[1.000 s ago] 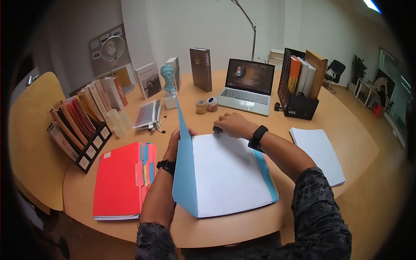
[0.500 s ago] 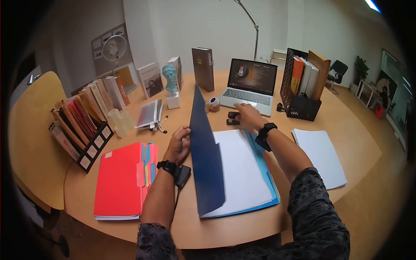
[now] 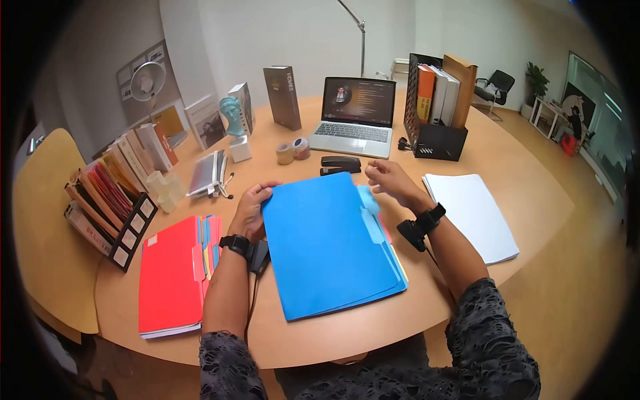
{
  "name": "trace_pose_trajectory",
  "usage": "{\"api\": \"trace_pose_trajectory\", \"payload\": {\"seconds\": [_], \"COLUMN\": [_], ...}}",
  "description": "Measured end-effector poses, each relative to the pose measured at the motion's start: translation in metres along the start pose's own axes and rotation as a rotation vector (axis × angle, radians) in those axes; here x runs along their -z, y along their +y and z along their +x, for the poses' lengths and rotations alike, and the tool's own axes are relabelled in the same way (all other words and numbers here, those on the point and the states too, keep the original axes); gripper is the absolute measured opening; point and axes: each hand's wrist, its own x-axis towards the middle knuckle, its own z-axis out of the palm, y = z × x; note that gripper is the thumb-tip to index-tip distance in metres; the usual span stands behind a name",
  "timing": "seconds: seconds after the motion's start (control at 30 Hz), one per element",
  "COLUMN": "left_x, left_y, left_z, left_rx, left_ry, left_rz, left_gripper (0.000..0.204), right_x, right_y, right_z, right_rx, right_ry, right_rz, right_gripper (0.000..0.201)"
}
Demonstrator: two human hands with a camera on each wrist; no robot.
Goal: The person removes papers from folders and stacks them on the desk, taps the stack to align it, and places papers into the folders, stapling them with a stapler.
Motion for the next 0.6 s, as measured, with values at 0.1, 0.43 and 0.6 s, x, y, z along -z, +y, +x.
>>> {"api": "trace_pose_trajectory", "payload": {"seconds": [0.1, 0.43, 0.6], "left_x": [-0.007, -0.058, -0.071], "left_y": [0.008, 0.048, 0.068], "left_z": [0.004, -0.016, -0.085], "left_rx": [-0.011, 0.001, 0.214], "left_ry": [-0.053, -0.069, 0.004], "left_rz": [0.004, 0.150, 0.345], "left_gripper": [0.024, 0.031, 0.027], "right_x": [-0.004, -0.014, -0.026], "right_y": [0.003, 0.001, -0.014], "right_z": [-0.023, -0.038, -0.052], "right_rx": [-0.064, 0.192, 0.198], "right_ry": [-0.072, -0.070, 0.031], "right_rz": [0.156, 0.209, 0.303], "right_gripper": [0.037, 0.024, 0.024]}}
